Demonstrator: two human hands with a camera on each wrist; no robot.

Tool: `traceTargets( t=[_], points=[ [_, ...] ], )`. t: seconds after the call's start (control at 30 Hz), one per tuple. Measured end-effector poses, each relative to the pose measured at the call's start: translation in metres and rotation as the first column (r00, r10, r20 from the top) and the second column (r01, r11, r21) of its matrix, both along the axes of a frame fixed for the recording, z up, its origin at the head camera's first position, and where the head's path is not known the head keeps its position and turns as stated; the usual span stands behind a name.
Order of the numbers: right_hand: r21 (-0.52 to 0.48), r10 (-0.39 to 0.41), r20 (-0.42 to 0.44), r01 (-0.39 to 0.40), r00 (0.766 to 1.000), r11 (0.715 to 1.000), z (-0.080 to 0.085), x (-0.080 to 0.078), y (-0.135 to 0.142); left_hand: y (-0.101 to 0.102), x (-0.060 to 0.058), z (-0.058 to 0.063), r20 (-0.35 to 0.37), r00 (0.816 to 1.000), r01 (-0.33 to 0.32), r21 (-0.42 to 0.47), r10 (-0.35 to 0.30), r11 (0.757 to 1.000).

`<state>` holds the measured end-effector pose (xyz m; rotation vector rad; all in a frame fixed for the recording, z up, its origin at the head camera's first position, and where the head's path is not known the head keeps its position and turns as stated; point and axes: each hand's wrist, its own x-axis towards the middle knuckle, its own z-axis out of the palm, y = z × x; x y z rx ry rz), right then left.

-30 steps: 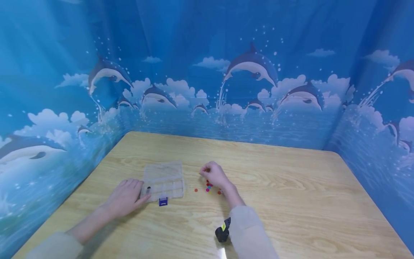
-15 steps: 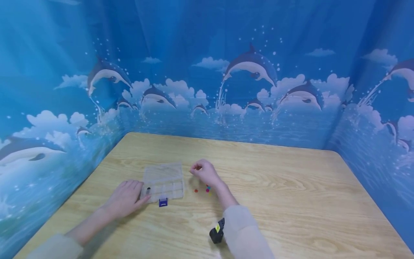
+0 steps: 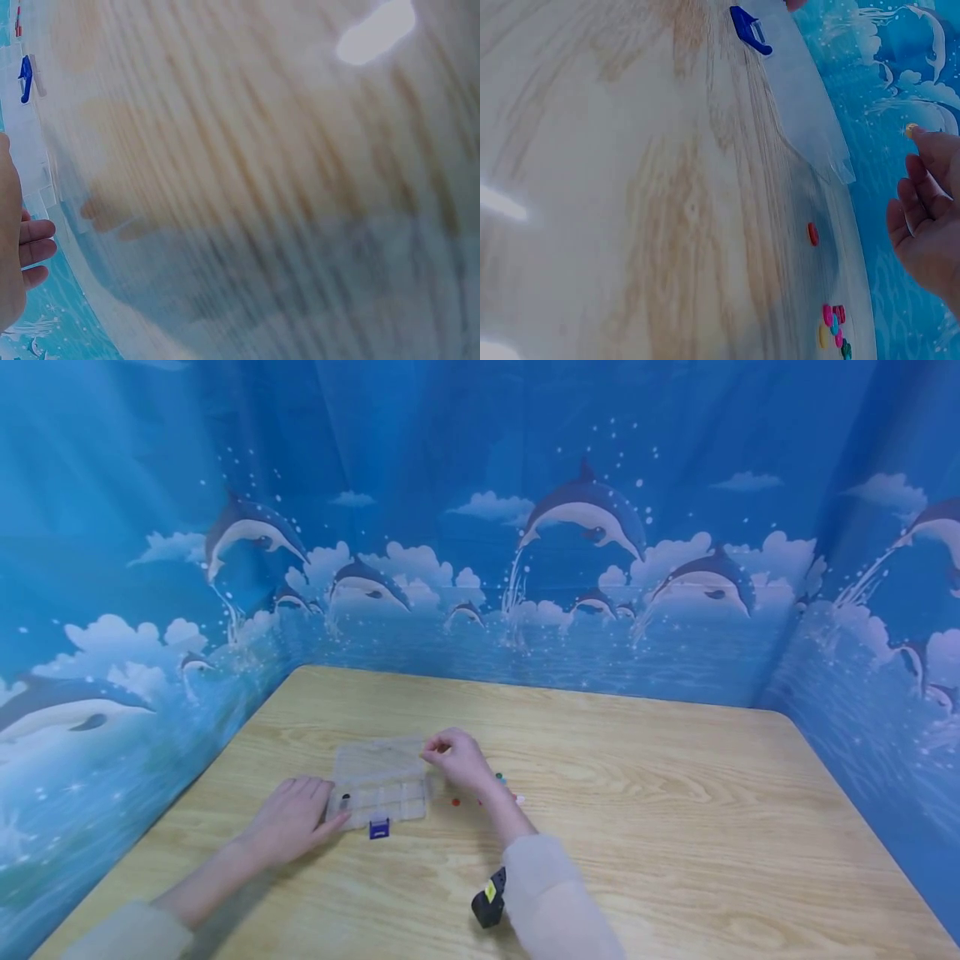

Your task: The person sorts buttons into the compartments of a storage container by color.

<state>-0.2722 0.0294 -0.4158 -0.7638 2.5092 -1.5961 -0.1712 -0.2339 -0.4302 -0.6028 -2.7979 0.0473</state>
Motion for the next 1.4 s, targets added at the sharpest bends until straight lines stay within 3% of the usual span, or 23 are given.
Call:
traceTargets(
  t=[0.2, 0.63, 1.0, 1.4],
  points=[
    [-0.02, 0.014, 0.055, -0.012, 0.998, 1.0, 0.002, 0.004, -0.008, 0.0, 0.0, -0.001, -0.016, 1.0, 0.003, -0.01, -0.003, 1.0],
    [-0.031, 0.061, 0.077, -0.059, 0.995, 0.998, 0.0, 0.006, -0.023, -0.001, -0.001, -0.003, -0.023, 1.0, 0.007, -0.011, -0.007, 1.0],
    [-0.059, 0.047, 0.097, -0.041, 0.994, 0.997, 0.004, 0.011, -0.039, 0.0, -0.001, -0.001, -0.023, 1.0, 0.005, -0.005, -0.005, 1.0],
    [-0.054, 0.025, 0.123, -0.019, 0.992, 0.998, -0.003, 0.013, -0.054, -0.001, -0.001, -0.003, -0.034, 0.999, 0.017, -0.007, -0.017, 1.0]
  ],
)
